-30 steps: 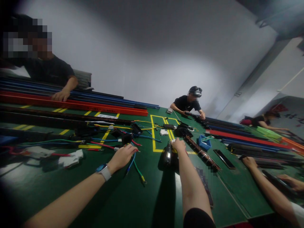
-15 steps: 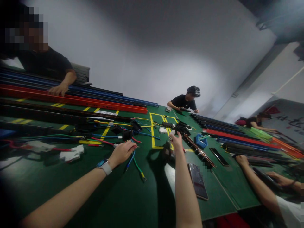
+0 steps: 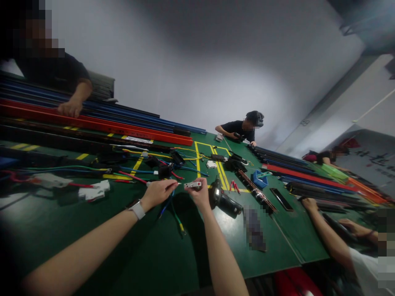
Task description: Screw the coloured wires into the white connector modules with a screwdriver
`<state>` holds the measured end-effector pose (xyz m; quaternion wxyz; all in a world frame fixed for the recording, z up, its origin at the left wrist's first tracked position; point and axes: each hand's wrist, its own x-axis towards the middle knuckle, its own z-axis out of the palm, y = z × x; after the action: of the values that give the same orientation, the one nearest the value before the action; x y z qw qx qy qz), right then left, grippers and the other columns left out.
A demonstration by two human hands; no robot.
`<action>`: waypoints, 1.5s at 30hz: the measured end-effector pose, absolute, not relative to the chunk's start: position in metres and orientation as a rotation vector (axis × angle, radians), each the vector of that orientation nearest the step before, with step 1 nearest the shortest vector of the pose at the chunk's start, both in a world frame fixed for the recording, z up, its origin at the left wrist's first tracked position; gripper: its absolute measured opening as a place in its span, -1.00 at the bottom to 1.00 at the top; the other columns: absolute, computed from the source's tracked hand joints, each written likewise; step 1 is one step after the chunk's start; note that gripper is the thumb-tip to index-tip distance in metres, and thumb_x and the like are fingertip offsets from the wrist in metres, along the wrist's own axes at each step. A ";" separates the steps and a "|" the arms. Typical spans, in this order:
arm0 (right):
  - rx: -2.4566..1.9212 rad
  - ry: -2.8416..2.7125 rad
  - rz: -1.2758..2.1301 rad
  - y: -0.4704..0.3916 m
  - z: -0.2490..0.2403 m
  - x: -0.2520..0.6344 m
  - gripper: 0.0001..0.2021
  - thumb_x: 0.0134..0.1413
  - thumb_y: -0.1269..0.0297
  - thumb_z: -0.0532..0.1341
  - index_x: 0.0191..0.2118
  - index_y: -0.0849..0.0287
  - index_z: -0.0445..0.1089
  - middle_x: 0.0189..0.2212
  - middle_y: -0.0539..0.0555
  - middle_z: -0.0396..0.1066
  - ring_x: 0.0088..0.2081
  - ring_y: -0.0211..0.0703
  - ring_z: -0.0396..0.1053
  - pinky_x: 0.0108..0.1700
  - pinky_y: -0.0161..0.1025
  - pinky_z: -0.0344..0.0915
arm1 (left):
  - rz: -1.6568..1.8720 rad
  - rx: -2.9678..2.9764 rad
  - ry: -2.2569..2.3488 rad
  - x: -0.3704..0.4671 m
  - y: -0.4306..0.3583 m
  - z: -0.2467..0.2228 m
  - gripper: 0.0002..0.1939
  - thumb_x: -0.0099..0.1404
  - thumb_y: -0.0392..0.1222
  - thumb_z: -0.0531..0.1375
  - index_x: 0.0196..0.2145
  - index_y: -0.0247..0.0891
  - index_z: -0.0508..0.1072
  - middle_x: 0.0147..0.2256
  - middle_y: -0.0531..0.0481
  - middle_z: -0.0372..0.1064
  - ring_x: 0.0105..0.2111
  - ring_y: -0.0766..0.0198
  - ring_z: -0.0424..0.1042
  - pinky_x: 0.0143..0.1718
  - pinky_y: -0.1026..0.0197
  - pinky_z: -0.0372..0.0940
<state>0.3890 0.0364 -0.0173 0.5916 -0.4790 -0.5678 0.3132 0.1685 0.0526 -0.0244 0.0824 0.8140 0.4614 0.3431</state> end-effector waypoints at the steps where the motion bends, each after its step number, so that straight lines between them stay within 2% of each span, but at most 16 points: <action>1: -1.119 -1.336 0.712 0.038 -0.021 0.388 -0.45 -0.27 0.19 0.55 -0.21 0.04 0.23 -0.31 -0.07 0.39 -0.31 -0.17 0.42 -0.20 -0.20 0.42 | 1.009 2.430 1.382 0.168 0.052 -0.024 -0.55 0.49 0.16 -0.05 -0.04 -0.02 0.56 -0.18 0.01 0.62 -0.25 0.16 0.57 -0.34 0.24 0.23; 7: -1.152 -1.427 0.581 0.046 -0.037 0.386 -0.52 -0.08 0.13 0.48 -0.16 0.04 0.20 -0.22 -0.01 0.35 -0.22 -0.12 0.39 -0.14 -0.16 0.42 | 0.953 2.441 1.384 0.167 0.051 -0.023 -0.56 0.48 0.16 -0.04 -0.06 -0.02 0.57 -0.23 -0.01 0.61 -0.26 0.16 0.55 -0.36 0.24 0.17; 14: -1.185 -1.554 0.407 0.048 -0.043 0.386 -0.57 -0.02 0.15 0.45 -0.14 0.07 0.22 -0.16 0.03 0.27 -0.15 -0.10 0.32 -0.08 -0.15 0.36 | 0.896 2.423 1.370 0.167 0.050 -0.017 -0.56 0.49 0.14 -0.05 -0.11 -0.04 0.57 -0.30 0.00 0.60 -0.30 0.17 0.54 -0.40 0.25 0.11; 18: -1.215 -1.580 0.347 0.047 -0.043 0.384 -0.60 0.02 0.17 0.42 -0.12 0.06 0.22 -0.15 0.04 0.26 -0.15 -0.09 0.31 -0.06 -0.13 0.35 | 0.861 2.411 1.358 0.166 0.049 -0.015 -0.58 0.48 0.13 -0.04 -0.12 -0.03 0.57 -0.31 0.02 0.59 -0.32 0.17 0.54 -0.39 0.24 0.14; 21: -1.249 -1.588 0.337 0.044 -0.043 0.382 -0.59 0.04 0.14 0.41 -0.08 0.07 0.24 -0.16 0.04 0.30 -0.17 -0.09 0.34 -0.08 -0.13 0.37 | 0.880 2.404 1.336 0.166 0.050 -0.018 -0.58 0.48 0.13 -0.03 -0.08 -0.02 0.57 -0.24 0.01 0.61 -0.26 0.15 0.56 -0.34 0.23 0.22; 25: -1.291 -1.629 0.369 0.041 -0.041 0.384 -0.50 0.07 0.11 0.41 0.07 0.05 0.26 -0.12 0.06 0.38 -0.15 -0.06 0.41 -0.04 -0.10 0.39 | 0.968 2.373 1.308 0.168 0.052 -0.026 -0.60 0.48 0.11 -0.01 -0.01 0.00 0.56 -0.07 0.03 0.60 -0.13 0.13 0.57 -0.24 0.19 0.31; 29: -1.323 -1.702 0.412 0.038 -0.039 0.390 -0.44 0.08 0.10 0.42 0.16 0.01 0.29 0.00 0.09 0.41 -0.04 0.00 0.43 0.05 -0.06 0.37 | 1.001 2.366 1.268 0.169 0.054 -0.030 -0.61 0.48 0.07 0.00 -0.01 -0.02 0.57 -0.05 0.05 0.59 -0.12 0.15 0.57 -0.16 0.18 0.36; 45: -1.306 -1.766 0.529 0.025 -0.018 0.394 -0.50 0.03 0.16 0.41 0.11 0.04 0.39 -0.07 0.08 0.48 -0.10 -0.01 0.47 -0.04 -0.11 0.42 | 0.993 2.344 1.111 0.164 0.057 -0.033 -0.67 0.46 0.01 0.06 -0.05 -0.02 0.60 -0.11 0.04 0.60 -0.15 0.20 0.54 -0.05 0.18 0.35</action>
<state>0.3943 0.0250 -0.0183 0.4270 -0.5226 -0.7069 0.2118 0.1643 0.0574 -0.0326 0.1811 0.8301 0.3932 0.3515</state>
